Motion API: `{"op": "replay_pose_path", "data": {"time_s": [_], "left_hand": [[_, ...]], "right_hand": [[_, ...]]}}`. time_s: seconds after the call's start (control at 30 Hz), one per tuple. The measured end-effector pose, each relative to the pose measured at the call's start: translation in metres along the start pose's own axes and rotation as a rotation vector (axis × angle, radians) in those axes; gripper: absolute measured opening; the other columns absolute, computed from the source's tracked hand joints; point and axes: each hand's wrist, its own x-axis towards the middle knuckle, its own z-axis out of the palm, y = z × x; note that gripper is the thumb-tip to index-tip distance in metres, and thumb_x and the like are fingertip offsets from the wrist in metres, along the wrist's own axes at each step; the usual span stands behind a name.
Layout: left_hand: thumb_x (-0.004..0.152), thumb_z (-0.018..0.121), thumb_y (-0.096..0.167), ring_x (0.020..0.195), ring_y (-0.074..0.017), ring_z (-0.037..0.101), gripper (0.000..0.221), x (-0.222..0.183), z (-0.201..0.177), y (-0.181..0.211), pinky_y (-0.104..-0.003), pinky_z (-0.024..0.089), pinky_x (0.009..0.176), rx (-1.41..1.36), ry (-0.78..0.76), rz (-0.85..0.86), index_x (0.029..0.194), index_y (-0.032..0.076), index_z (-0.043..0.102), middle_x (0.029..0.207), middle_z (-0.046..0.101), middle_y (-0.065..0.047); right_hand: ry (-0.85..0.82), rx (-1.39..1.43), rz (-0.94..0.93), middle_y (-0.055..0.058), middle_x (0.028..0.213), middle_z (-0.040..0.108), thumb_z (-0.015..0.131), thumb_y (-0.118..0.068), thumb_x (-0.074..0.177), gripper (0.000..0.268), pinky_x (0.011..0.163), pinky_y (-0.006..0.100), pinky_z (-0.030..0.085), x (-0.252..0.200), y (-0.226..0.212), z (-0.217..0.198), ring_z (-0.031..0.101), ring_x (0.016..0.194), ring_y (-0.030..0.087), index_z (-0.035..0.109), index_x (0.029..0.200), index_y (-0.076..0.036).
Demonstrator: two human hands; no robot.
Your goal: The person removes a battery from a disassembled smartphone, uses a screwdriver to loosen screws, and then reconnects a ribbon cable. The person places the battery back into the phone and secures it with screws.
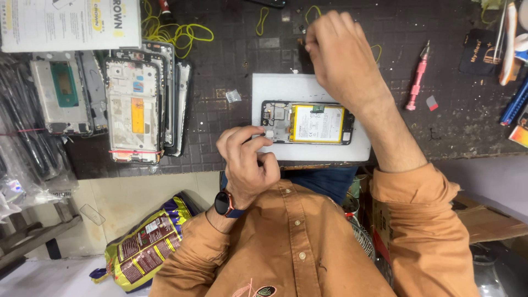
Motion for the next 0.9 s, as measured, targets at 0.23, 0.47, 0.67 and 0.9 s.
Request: {"op": "replay_pose_path", "data": {"time_s": [0.23,0.47,0.67,0.9], "left_hand": [[0.070,0.055,-0.008,0.115,-0.0335,0.051,0.035,-0.001,-0.001,0.002,-0.043,0.043,0.102,0.021,-0.019,-0.013,0.101,0.005,0.061,0.120,0.060,-0.011],[0.070,0.054,-0.008,0.116,-0.0345,0.051,0.034,0.000,-0.001,0.003,-0.044,0.043,0.103,0.037,-0.020,-0.026,0.101,0.005,0.061,0.120,0.059,-0.012],[0.072,0.055,-0.008,0.116,-0.0343,0.050,0.033,0.001,0.000,0.003,-0.042,0.044,0.102,0.034,-0.007,-0.019,0.102,0.005,0.062,0.120,0.059,-0.012],[0.074,0.056,-0.007,0.115,-0.0334,0.050,0.030,0.001,0.001,0.003,-0.041,0.044,0.101,0.047,-0.009,0.002,0.101,0.006,0.062,0.119,0.060,-0.011]], "right_hand": [[0.020,0.048,0.173,0.009,0.094,0.064,0.071,-0.008,0.100,0.013,0.075,0.041,0.052,-0.025,-0.022,-0.018,0.067,0.087,0.027,0.059,0.105,-0.003],[0.274,0.468,0.160,0.012,0.122,0.069,0.063,-0.002,0.111,0.016,0.081,0.032,0.060,-0.006,-0.035,-0.018,0.074,0.111,0.022,0.057,0.125,0.000],[0.399,0.399,0.003,0.016,0.130,0.061,0.057,0.009,0.111,0.009,0.089,0.029,0.062,-0.022,-0.033,-0.023,0.070,0.112,0.022,0.060,0.117,0.003],[0.438,0.249,0.172,0.013,0.122,0.061,0.064,0.008,0.107,0.009,0.089,0.029,0.058,-0.079,0.000,-0.026,0.063,0.109,0.022,0.063,0.112,0.001]]}}
